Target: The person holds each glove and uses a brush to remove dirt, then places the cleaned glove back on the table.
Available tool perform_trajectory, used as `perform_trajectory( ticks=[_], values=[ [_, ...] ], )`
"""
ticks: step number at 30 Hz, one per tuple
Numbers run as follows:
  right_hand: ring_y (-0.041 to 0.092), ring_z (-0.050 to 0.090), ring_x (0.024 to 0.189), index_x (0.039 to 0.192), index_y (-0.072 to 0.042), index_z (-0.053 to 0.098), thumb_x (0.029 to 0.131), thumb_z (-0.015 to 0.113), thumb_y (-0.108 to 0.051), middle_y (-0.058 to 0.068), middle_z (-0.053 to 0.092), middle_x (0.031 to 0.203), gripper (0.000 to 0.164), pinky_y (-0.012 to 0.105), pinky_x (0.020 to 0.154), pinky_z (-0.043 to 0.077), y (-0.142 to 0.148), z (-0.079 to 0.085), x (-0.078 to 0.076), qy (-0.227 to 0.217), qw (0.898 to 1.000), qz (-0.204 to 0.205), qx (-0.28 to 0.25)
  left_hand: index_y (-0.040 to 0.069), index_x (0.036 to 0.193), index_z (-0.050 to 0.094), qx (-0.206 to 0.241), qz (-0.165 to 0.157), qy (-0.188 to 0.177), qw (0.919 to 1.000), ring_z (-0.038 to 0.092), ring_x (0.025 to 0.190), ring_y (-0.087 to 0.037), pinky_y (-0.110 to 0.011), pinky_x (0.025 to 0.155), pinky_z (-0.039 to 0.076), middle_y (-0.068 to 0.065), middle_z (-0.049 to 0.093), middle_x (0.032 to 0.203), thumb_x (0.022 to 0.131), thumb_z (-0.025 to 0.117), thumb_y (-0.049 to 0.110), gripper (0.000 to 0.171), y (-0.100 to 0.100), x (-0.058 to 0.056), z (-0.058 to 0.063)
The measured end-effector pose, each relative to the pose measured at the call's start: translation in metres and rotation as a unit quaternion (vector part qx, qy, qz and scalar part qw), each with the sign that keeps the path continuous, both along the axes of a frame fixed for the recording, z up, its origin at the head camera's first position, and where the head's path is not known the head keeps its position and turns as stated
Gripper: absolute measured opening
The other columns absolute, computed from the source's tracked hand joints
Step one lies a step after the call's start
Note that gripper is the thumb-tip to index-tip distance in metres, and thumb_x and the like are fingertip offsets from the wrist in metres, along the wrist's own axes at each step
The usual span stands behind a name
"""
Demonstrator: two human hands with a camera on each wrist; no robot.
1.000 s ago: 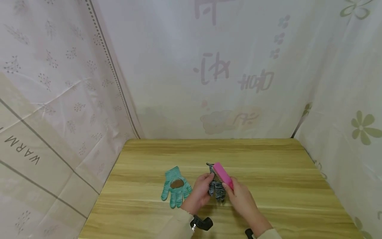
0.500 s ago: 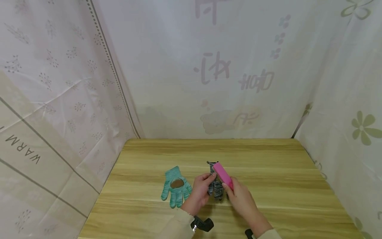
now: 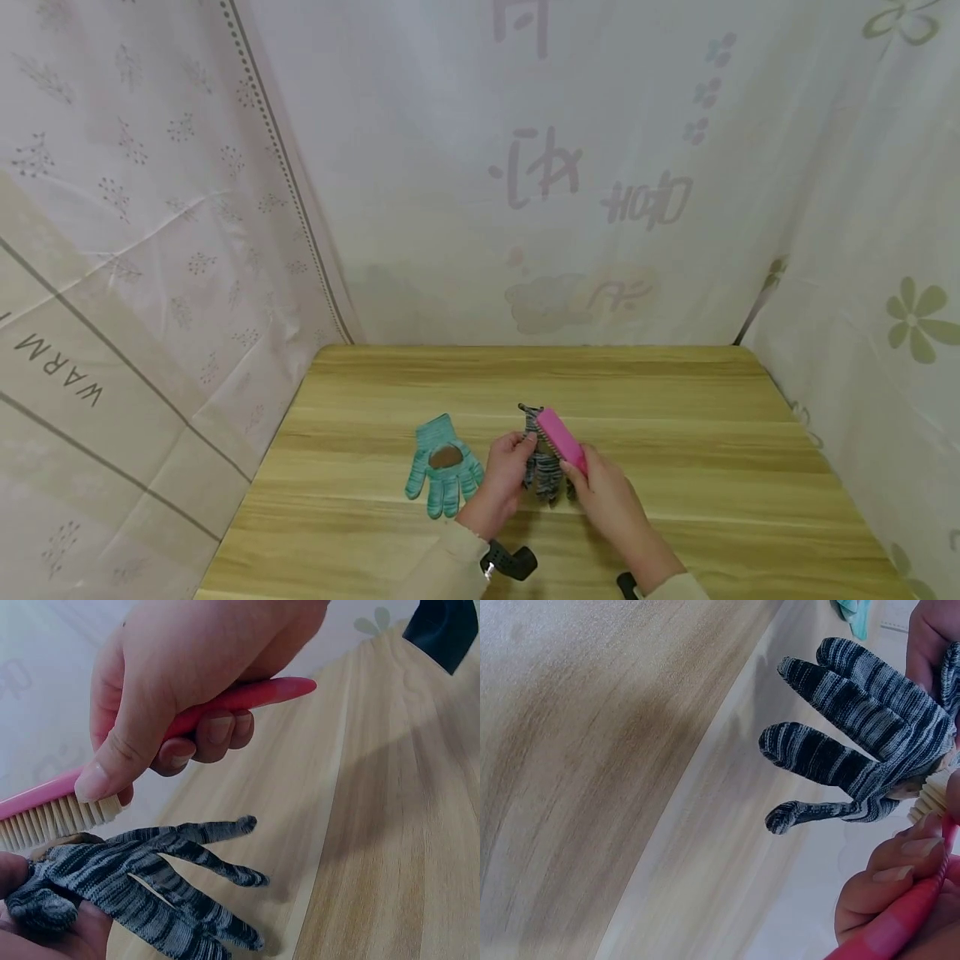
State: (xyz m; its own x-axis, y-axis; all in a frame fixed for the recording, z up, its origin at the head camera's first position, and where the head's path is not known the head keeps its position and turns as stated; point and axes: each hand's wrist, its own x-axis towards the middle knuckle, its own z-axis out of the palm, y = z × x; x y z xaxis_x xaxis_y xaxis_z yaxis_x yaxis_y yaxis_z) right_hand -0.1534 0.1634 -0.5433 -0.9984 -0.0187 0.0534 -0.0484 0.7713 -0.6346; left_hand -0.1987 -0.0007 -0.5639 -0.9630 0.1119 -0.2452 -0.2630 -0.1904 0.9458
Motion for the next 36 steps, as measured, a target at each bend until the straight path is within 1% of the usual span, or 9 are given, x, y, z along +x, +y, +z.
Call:
perform_trajectory(
  ticks=[7, 10, 14, 19, 23, 28, 31, 33, 36],
  values=[
    [0.017, 0.054, 0.072, 0.129, 0.001, 0.057, 0.102, 0.062, -0.03, 0.005, 0.059, 0.083, 0.042, 0.036, 0.064, 0.048, 0.005, -0.002, -0.001, -0.001, 1.0, -0.007, 0.001, -0.004, 0.112, 0.062, 0.018, -0.007, -0.003, 0.9998, 0.053, 0.069, -0.009, -0.025, 0.062, 0.045, 0.002, 0.057, 0.08, 0.107, 0.051, 0.026, 0.032, 0.0, 0.002, 0.005],
    [0.017, 0.053, 0.072, 0.129, 0.002, 0.057, 0.102, 0.062, -0.029, 0.005, 0.058, 0.082, 0.041, 0.035, 0.064, 0.048, 0.006, -0.002, -0.002, -0.004, 1.0, -0.008, -0.006, -0.002, 0.11, 0.061, 0.014, -0.009, -0.004, 0.9999, 0.05, 0.067, -0.01, -0.025, 0.061, 0.042, 0.003, 0.054, 0.078, 0.107, 0.051, 0.027, 0.031, 0.0, 0.003, 0.004],
    [0.018, 0.055, 0.073, 0.13, 0.003, 0.057, 0.102, 0.062, -0.028, 0.005, 0.059, 0.082, 0.042, 0.036, 0.065, 0.048, 0.003, -0.001, -0.001, -0.01, 1.0, -0.012, -0.022, -0.002, 0.113, 0.059, 0.013, -0.012, -0.006, 0.9998, 0.048, 0.072, -0.01, -0.025, 0.064, 0.041, 0.002, 0.051, 0.082, 0.108, 0.049, 0.024, 0.029, 0.0, 0.002, 0.001],
    [0.022, 0.062, 0.082, 0.13, 0.003, 0.057, 0.102, 0.062, -0.028, 0.009, 0.066, 0.09, 0.042, 0.042, 0.072, 0.053, -0.008, 0.002, -0.001, 0.01, 0.999, -0.013, -0.038, -0.004, 0.114, 0.057, 0.024, -0.009, -0.007, 0.9997, 0.053, 0.081, -0.011, -0.025, 0.071, 0.045, -0.001, 0.056, 0.09, 0.108, 0.047, 0.022, 0.029, 0.002, 0.001, -0.003],
    [0.021, 0.063, 0.084, 0.128, 0.001, 0.058, 0.102, 0.061, -0.028, 0.01, 0.068, 0.094, 0.038, 0.041, 0.073, 0.053, -0.018, 0.004, -0.002, 0.016, 0.998, -0.002, -0.053, -0.003, 0.113, 0.057, 0.025, -0.008, -0.009, 0.9996, 0.054, 0.09, -0.013, -0.025, 0.076, 0.045, -0.004, 0.058, 0.099, 0.108, 0.047, 0.021, 0.027, 0.003, 0.003, -0.003],
    [0.017, 0.057, 0.075, 0.12, -0.001, 0.06, 0.103, 0.06, -0.026, 0.007, 0.065, 0.089, 0.031, 0.033, 0.065, 0.048, -0.024, 0.006, -0.002, -0.013, 0.998, 0.005, -0.068, -0.003, 0.116, 0.057, 0.036, -0.02, -0.008, 0.9991, 0.051, 0.103, -0.017, -0.027, 0.084, 0.045, -0.008, 0.058, 0.112, 0.107, 0.045, 0.02, 0.027, 0.005, 0.004, -0.002],
    [0.016, 0.052, 0.07, 0.117, -0.001, 0.06, 0.102, 0.061, -0.026, 0.005, 0.061, 0.083, 0.03, 0.031, 0.061, 0.045, -0.025, 0.006, -0.003, -0.027, 0.998, 0.007, -0.064, -0.004, 0.119, 0.056, 0.048, -0.022, -0.01, 0.9986, 0.048, 0.111, -0.019, -0.028, 0.09, 0.043, -0.011, 0.055, 0.12, 0.107, 0.044, 0.02, 0.029, 0.004, 0.003, -0.002],
    [0.016, 0.051, 0.069, 0.117, -0.001, 0.061, 0.102, 0.062, -0.027, 0.004, 0.059, 0.081, 0.03, 0.03, 0.061, 0.044, -0.024, 0.005, -0.004, -0.03, 0.998, 0.007, -0.059, -0.005, 0.121, 0.054, 0.057, -0.023, -0.012, 0.998, 0.048, 0.112, -0.019, -0.028, 0.091, 0.044, -0.013, 0.055, 0.123, 0.108, 0.043, 0.019, 0.03, 0.003, 0.003, -0.002],
    [0.016, 0.05, 0.068, 0.115, -0.001, 0.062, 0.101, 0.062, -0.028, 0.003, 0.056, 0.077, 0.031, 0.031, 0.061, 0.043, -0.022, 0.004, -0.005, -0.031, 0.998, 0.007, -0.05, -0.007, 0.121, 0.052, 0.069, -0.024, -0.019, 0.9972, 0.05, 0.107, -0.018, -0.028, 0.087, 0.046, -0.013, 0.055, 0.119, 0.108, 0.041, 0.017, 0.029, 0.003, 0.003, -0.001]
  ],
)
